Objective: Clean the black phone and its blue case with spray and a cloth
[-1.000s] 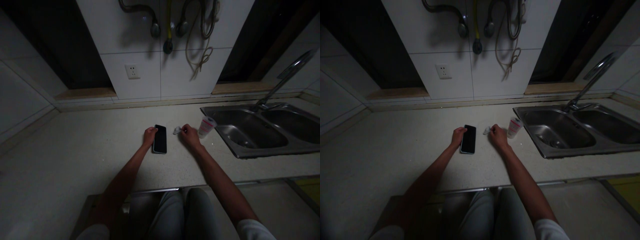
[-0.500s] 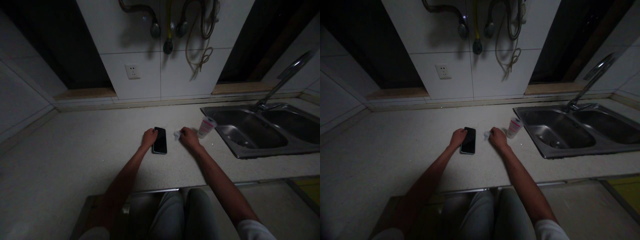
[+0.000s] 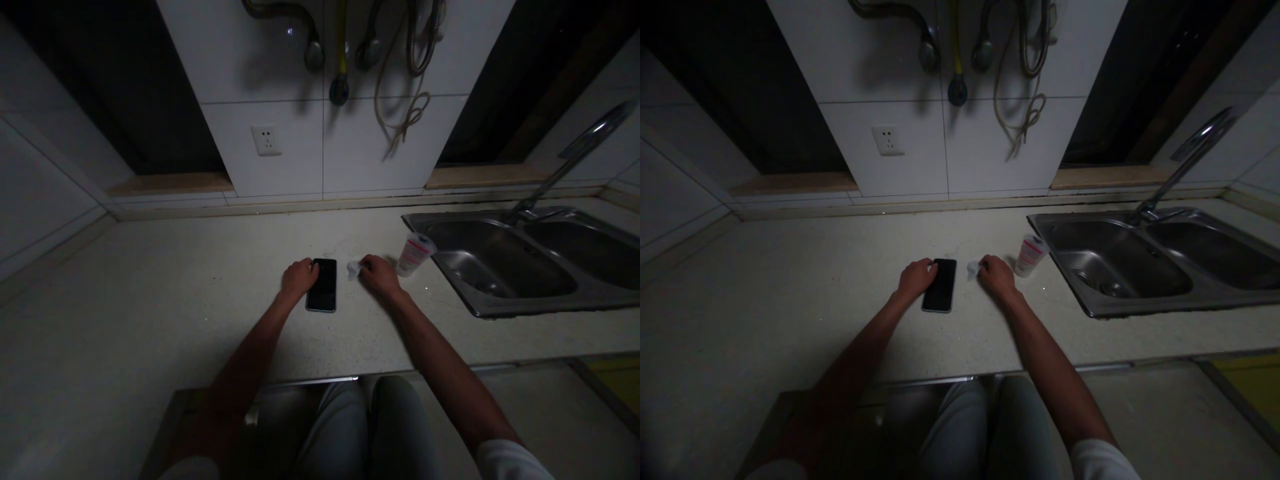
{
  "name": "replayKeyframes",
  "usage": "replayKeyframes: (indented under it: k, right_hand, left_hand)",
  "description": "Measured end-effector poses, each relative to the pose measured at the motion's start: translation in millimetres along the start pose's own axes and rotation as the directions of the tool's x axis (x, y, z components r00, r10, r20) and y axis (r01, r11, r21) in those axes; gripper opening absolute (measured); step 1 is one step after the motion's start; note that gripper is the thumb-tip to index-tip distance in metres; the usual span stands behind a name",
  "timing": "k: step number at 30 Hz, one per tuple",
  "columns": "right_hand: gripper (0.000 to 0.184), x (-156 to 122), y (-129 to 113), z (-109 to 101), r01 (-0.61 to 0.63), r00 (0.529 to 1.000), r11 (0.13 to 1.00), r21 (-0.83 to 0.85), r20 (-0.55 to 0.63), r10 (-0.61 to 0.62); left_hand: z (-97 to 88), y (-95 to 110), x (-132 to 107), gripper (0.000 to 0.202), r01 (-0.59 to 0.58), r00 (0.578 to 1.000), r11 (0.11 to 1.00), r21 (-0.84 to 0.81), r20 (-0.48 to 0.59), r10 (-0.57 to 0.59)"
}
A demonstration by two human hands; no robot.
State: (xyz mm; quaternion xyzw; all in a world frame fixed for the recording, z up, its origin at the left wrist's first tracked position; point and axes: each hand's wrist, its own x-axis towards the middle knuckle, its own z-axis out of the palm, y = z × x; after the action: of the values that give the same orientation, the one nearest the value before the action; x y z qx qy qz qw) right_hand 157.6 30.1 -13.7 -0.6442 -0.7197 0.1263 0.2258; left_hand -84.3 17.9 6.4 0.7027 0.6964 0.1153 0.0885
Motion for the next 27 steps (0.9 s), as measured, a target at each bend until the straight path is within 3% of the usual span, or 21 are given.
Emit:
replayKeyframes:
  k: [4,8,11,14,16,18,21,24,27]
  right_hand:
    - [0.028,1,3,4,-0.004,0.999,0.999,0.045,-0.035,0.006]
    - [0.052,5,10,5,-0.005,0.985,0.972,0.234,-0.167,0.045]
    - [0.054,8,13,2,0.100,0.954,0.938,0.333,-0.301,0.005]
    - [0.044,6,9,-3,0.222,0.921,0.898,0.380,-0.383,-0.066]
    - [0.031,4,5,-4,0.209,0.962,0.852,0.479,-0.257,-0.091]
    - [0.021,1,0,-2,0.118,0.989,0.803,0.584,0.003,-0.147]
    - [0.015,-2,-6,4,-0.004,0.917,0.768,0.640,0.309,-0.252]
    - [0.015,-3,-9,9,-0.072,0.871,0.750,0.657,0.408,-0.274]
    - [0.017,-3,-10,10,-0.124,0.873,0.726,0.676,0.423,-0.245]
  left_hand:
    - [2.0,-3,4,0.046,0.047,0.998,0.995,-0.088,-0.028,-0.050]
    - [2.7,-14,10,0.059,0.125,0.976,0.982,-0.140,-0.158,-0.147]
    - [2.5,-27,16,0.041,0.128,0.969,0.980,-0.155,-0.189,-0.156]
    - [4.0,-34,21,0.026,0.123,0.976,0.982,-0.141,-0.165,-0.145]
    - [6.3,-35,23,0.024,0.086,0.983,0.988,-0.129,-0.152,-0.105]
    - [8.7,-34,24,0.024,0.050,0.989,0.992,-0.113,-0.135,-0.065]
    - [10.4,-30,23,0.025,0.046,0.992,0.995,-0.092,-0.114,-0.056]
    - [9.1,-28,21,0.026,0.059,0.991,0.995,-0.084,-0.112,-0.068]
    - [5.8,-26,18,0.025,0.063,0.992,0.994,-0.090,-0.101,-0.072]
